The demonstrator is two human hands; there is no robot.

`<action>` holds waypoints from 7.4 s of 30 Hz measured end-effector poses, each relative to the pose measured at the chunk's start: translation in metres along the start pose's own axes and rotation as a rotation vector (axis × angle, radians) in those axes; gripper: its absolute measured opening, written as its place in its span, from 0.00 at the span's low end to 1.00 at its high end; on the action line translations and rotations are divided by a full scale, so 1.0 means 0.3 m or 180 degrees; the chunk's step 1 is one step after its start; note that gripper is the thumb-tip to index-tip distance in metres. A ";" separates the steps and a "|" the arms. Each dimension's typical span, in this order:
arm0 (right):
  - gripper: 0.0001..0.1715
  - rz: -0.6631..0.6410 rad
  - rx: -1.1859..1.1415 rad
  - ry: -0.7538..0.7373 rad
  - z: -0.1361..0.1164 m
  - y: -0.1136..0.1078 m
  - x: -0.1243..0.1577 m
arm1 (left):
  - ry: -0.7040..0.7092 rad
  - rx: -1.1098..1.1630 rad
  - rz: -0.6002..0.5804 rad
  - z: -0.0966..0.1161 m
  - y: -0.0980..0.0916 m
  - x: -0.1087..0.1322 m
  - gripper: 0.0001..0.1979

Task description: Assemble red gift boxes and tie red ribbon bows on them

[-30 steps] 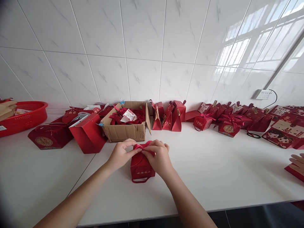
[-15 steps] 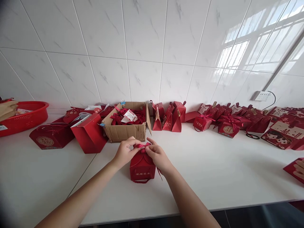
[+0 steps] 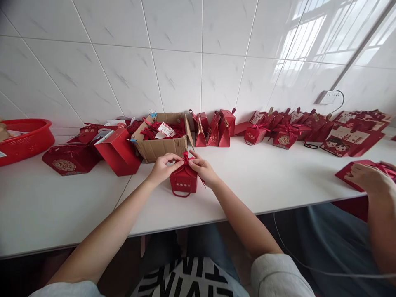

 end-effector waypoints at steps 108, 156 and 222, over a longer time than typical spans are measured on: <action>0.24 -0.0638 0.2522 -0.1748 -0.086 -0.076 0.003 | -0.0385 -0.0435 -0.2467 0.074 -0.063 -0.122 0.13; 0.16 -0.0012 0.1982 -0.1152 -0.061 -0.146 -0.034 | -0.0962 0.0537 -0.1142 0.045 0.016 -0.099 0.18; 0.25 -0.1223 0.1497 0.0062 -0.042 -0.232 -0.056 | -0.0867 0.0743 -0.0922 0.083 0.093 -0.037 0.10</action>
Point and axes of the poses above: each hand's wrist, its own x-axis away from the middle knuckle, its own y-axis out of the palm, z = x × y, the point moved 3 cm from there along -x, towards the middle knuckle, and after that the axes turned 8 degrees about y, right-handed, at the moved point
